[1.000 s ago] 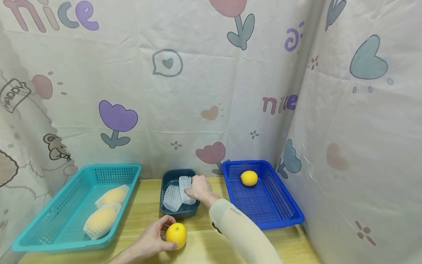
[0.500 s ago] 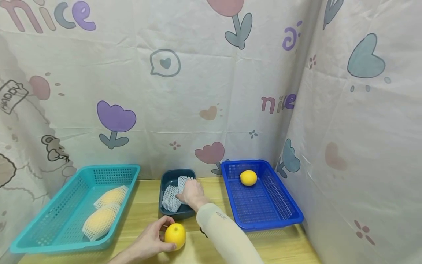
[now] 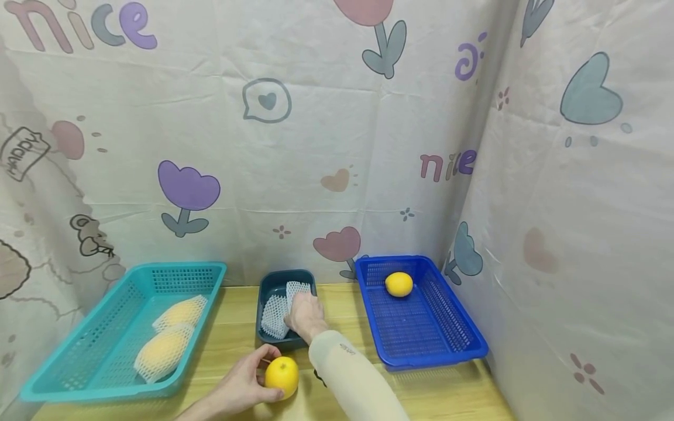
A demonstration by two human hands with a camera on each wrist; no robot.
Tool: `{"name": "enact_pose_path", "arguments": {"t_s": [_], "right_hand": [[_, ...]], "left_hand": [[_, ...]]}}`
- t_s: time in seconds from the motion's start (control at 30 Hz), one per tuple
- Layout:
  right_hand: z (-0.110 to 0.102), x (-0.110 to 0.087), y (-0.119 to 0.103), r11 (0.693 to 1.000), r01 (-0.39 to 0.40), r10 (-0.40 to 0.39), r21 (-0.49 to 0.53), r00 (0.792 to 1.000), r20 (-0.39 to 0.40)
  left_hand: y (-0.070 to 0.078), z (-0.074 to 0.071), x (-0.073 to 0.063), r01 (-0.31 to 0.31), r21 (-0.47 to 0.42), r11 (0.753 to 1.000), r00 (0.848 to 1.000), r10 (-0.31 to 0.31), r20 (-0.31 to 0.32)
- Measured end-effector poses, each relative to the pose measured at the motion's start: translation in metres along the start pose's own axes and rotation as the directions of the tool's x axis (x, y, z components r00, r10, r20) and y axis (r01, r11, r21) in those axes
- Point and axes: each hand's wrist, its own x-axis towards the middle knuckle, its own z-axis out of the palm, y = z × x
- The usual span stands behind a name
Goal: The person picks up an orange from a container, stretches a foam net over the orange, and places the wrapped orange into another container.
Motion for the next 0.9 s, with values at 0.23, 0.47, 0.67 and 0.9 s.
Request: {"name": "enact_pose_path", "arguments": {"t_s": [0.23,0.47,0.67,0.9], "right_hand": [[0.0061,-0.0014,0.0,1.0,0.0,0.0,-0.013,1.0,0.002],[0.0094,-0.0011,0.0013,1.0,0.01,-0.01,-0.007,1.0,-0.011],[0.004,-0.0031,0.0024,1.0,-0.004,0.005,0.029,0.999,-0.046],[0.0016,-0.0015,0.004,0.999,-0.007,0.011,0.048,0.995,-0.095]], "left_hand": [[-0.0004,-0.0002,-0.0006,0.01,0.003,1.0,1.0,-0.01,-0.001],[-0.0002,0.0007,-0.0007,0.017,-0.008,1.0,1.0,-0.017,-0.007],[0.0021,0.0015,-0.0011,0.007,0.002,1.0,1.0,-0.007,-0.025],[0.0037,0.0016,-0.0027,0.003,0.021,1.0,0.999,-0.002,-0.035]]}}
